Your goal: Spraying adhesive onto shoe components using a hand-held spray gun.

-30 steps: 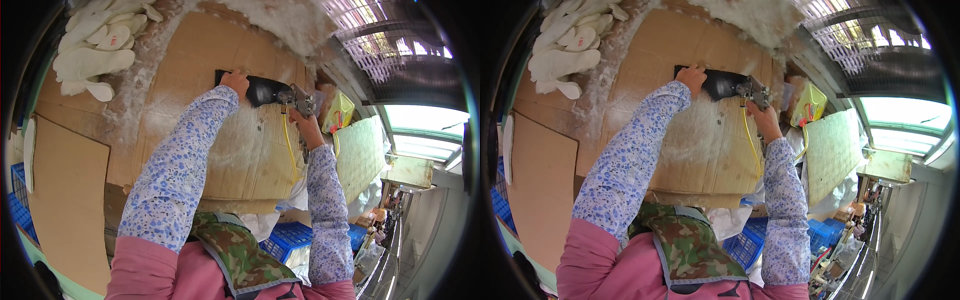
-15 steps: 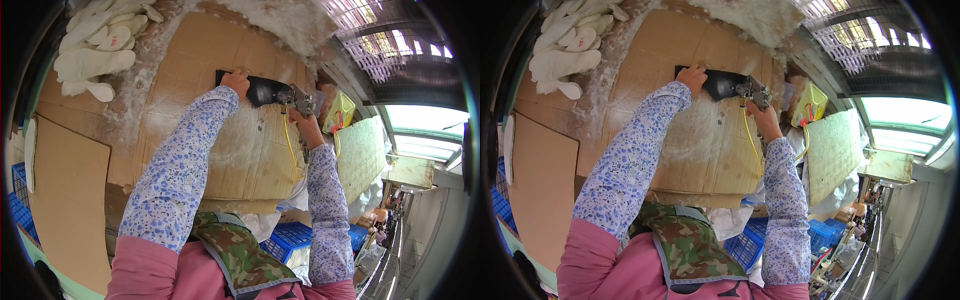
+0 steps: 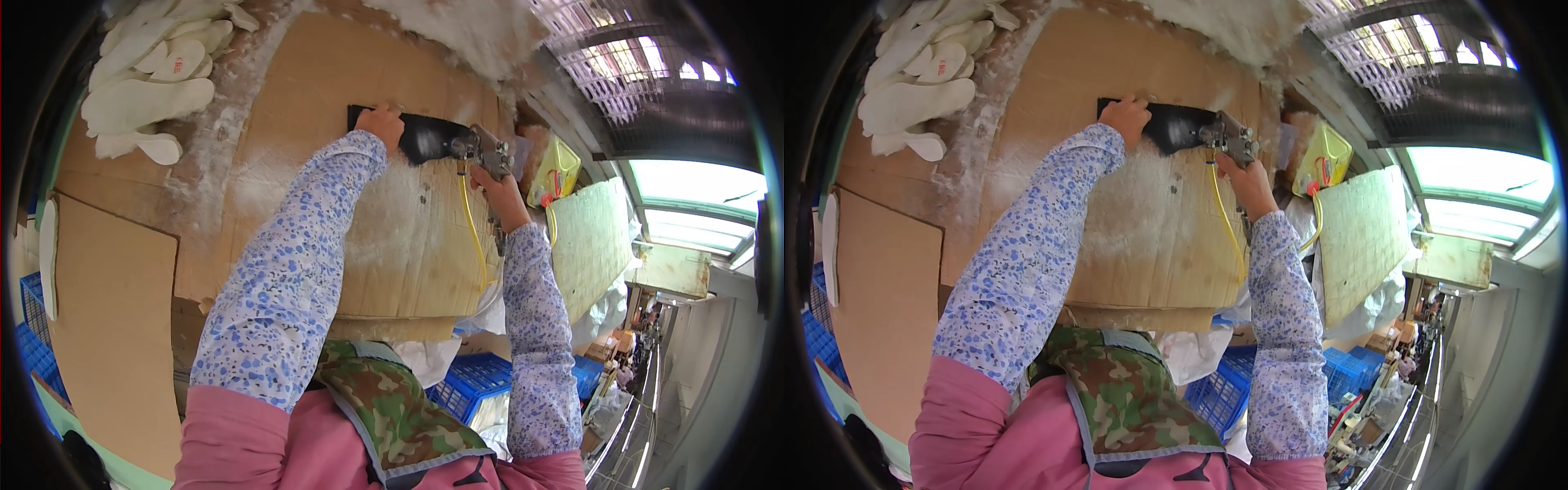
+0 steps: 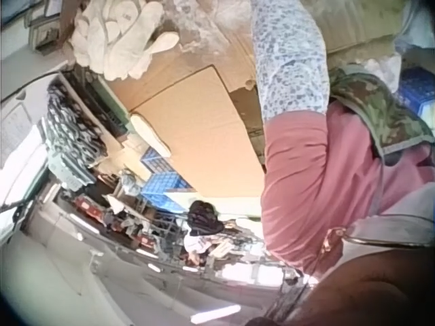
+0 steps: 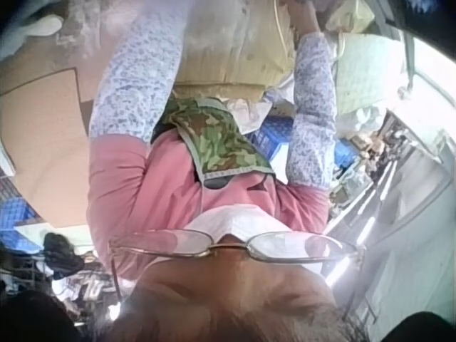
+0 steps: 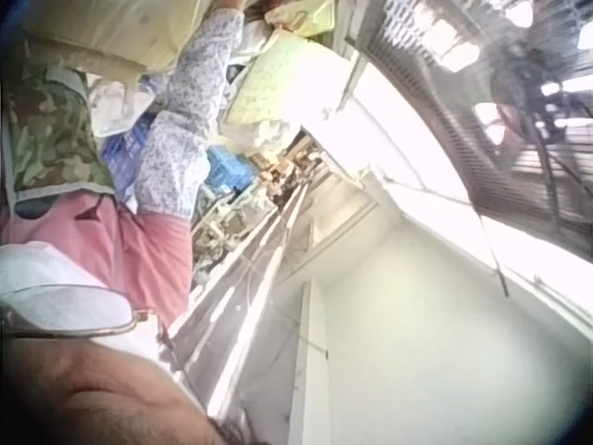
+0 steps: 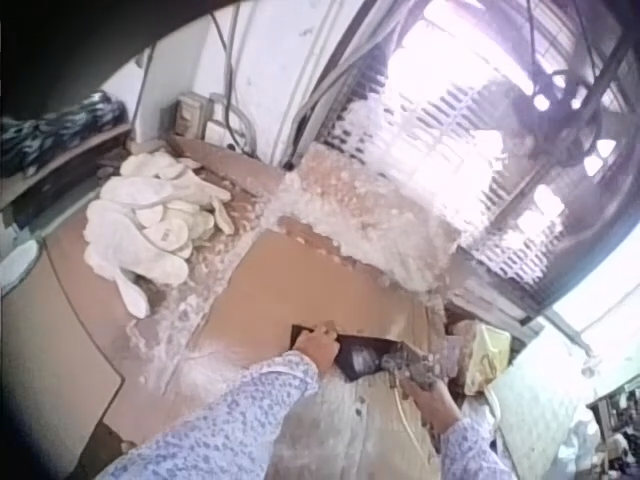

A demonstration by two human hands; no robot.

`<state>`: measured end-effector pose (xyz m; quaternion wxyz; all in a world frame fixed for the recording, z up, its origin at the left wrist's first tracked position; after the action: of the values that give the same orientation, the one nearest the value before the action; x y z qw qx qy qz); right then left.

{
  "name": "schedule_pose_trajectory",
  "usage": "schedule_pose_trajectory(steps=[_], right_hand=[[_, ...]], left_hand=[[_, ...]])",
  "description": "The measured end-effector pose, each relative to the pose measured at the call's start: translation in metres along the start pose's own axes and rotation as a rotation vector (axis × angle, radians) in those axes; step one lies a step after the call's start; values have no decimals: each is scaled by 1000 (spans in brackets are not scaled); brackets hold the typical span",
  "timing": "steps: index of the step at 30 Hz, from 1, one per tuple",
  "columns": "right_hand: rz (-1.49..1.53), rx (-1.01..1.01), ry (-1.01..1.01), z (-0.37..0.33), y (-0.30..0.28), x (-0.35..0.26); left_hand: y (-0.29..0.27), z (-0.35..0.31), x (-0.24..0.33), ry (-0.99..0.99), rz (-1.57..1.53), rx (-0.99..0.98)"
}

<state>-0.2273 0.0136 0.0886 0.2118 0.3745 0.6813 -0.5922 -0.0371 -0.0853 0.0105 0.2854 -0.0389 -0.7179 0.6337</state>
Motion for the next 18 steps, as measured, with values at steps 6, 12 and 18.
schedule_pose_trajectory(steps=[6,12,18], right_hand=[[-79,-36,-33,3,1,2],[-50,-38,-31,2,0,2],[-61,-47,12,-1,1,0]], left_hand=[[2,4,1,0,-5,-36],[7,5,-1,15,58,3],[6,4,0,16,12,7]])
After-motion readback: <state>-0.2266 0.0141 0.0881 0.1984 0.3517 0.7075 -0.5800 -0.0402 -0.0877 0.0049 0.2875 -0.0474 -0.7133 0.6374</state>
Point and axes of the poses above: each hand's wrist, its own z-axis towards the middle knuckle, its own y-axis out of the palm, x = y × z, the point moved 7 cm from there along z, towards the middle knuckle, and after that the axes turned 9 degrees about -y, right-handed, at the moved point
